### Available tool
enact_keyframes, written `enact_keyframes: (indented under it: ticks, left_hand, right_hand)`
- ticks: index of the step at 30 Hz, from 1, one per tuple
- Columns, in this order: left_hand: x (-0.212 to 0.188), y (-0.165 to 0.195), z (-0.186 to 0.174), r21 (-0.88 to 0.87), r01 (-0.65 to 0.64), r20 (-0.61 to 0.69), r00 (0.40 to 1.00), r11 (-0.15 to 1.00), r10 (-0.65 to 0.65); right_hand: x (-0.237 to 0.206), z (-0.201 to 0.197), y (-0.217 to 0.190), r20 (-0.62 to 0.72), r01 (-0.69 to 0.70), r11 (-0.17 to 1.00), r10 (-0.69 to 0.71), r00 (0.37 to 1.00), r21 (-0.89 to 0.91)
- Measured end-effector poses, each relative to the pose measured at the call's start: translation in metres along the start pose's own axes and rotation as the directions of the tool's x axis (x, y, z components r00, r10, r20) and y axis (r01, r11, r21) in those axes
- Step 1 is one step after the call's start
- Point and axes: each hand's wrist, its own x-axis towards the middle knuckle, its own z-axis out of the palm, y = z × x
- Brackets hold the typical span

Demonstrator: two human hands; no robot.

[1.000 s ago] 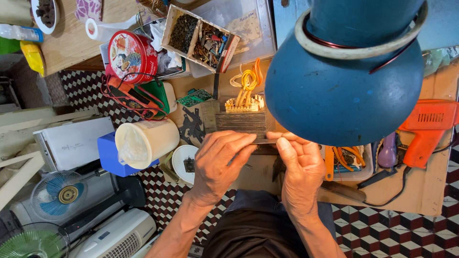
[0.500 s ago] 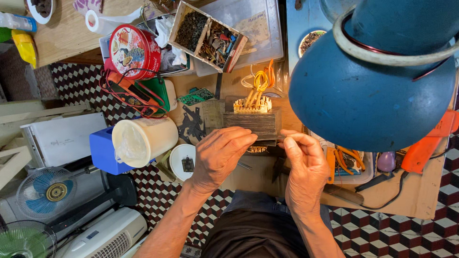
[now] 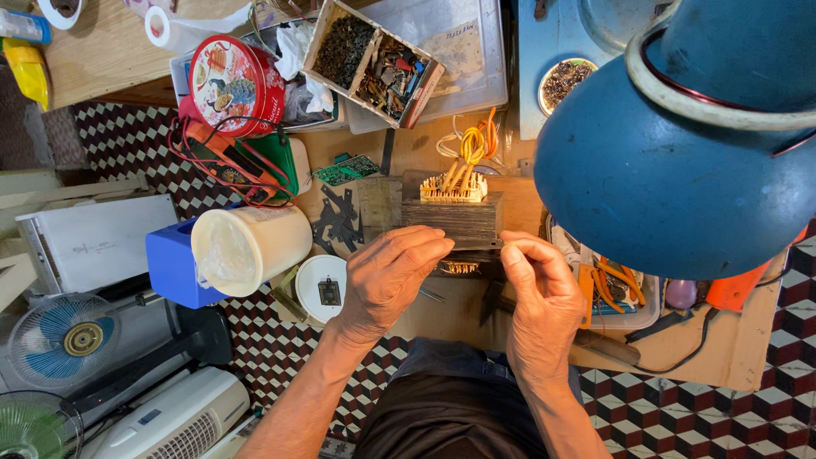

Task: The person works at a cluttered repair bench on a laminated-core electrical component with wires. They hold and reposition the component, press and align its parts by hand, tap it with a hammer, and pick up small parts and tools from the bench while working under a desk lamp.

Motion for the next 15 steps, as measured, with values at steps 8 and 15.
enact_keyframes:
  ticks: [8,15]
  left_hand:
    - [-0.0027,-0.0051,-0.0002,-0.017,0.025,0.015,1.000,1.000,-0.025]
    - [-0.0034,-0.0073,-0.0006,-0.034,0.033,0.019,0.999,0.999,-0.033]
  right_hand:
    - [0.0002,0.0015,-0.0018,0.022,0.005,0.999,-0.004,1.000,-0.044]
    - [0.0007,0.0016,-0.0001,0.021,0.022,0.998,-0.021,1.000,-0.055]
